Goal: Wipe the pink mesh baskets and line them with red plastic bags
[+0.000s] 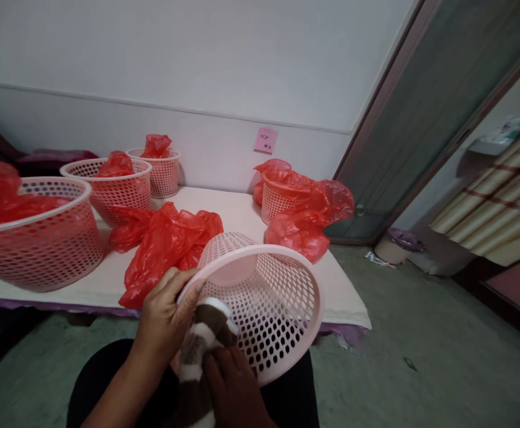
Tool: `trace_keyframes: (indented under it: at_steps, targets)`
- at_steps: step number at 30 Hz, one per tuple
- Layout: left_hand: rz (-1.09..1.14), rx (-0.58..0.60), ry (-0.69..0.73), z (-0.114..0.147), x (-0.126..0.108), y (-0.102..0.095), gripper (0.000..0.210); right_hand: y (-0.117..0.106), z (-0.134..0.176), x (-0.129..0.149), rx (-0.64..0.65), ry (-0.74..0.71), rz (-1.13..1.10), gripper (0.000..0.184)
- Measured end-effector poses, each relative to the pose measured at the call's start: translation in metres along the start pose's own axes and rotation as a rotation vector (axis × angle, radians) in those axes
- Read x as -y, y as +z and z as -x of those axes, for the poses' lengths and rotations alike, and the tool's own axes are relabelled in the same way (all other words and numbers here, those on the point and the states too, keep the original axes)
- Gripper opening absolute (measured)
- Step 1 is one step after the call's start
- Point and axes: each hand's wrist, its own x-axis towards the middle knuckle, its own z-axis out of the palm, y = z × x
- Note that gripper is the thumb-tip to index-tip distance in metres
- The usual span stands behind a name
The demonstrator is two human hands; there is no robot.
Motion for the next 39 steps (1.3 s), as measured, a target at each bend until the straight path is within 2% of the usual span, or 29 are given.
trace_keyframes:
  at_steps: [3,7,10,15,18,20,25,29,31,34,36,39]
  targets:
    - [0.004,-0.018,-0.076,0.011,0.002,0.001,0.024,-0.004,-0.014,0.005,-0.077,0.021,-0.097,0.031]
    - [0.074,0.011,-0.223,0.036,0.008,0.009,0.028,-0.007,-0.033,0.011,-0.109,0.189,-0.32,0.046]
    - [0.05,0.038,-0.246,0.048,0.017,0.012,0.032,-0.003,-0.035,0.006,0.014,0.217,-0.344,0.042]
    - [0.005,0.043,-0.179,0.046,0.027,0.01,0.033,0.002,-0.029,-0.021,0.246,0.147,-0.049,0.021]
    - [-0.006,0.044,-0.106,0.044,0.023,0.014,0.031,0.002,-0.034,-0.045,0.473,0.227,0.162,0.011]
    - [0.006,0.058,-0.079,0.046,0.017,0.019,0.029,0.005,-0.041,-0.064,0.542,0.316,0.236,0.014]
    - [0.007,0.065,0.0,0.053,0.009,0.027,0.027,0.023,-0.064,-0.112,0.483,0.443,0.225,0.024]
    - [-0.046,0.107,0.054,0.057,0.011,0.03,0.03,0.038,-0.077,-0.132,0.379,0.536,0.173,0.039]
    - [-0.059,0.117,0.085,0.056,0.013,0.031,0.031,0.039,-0.077,-0.131,0.372,0.521,0.123,0.041]
    - [-0.07,0.078,0.104,0.047,0.016,0.029,0.031,0.027,-0.068,-0.113,0.432,0.399,0.022,0.035]
    - [-0.088,0.067,0.105,0.037,0.018,0.023,0.031,0.012,-0.056,-0.09,0.473,0.294,-0.048,0.026]
    - [-0.107,0.068,0.049,0.018,0.02,0.011,0.032,-0.013,-0.033,-0.047,0.468,0.124,-0.154,0.013]
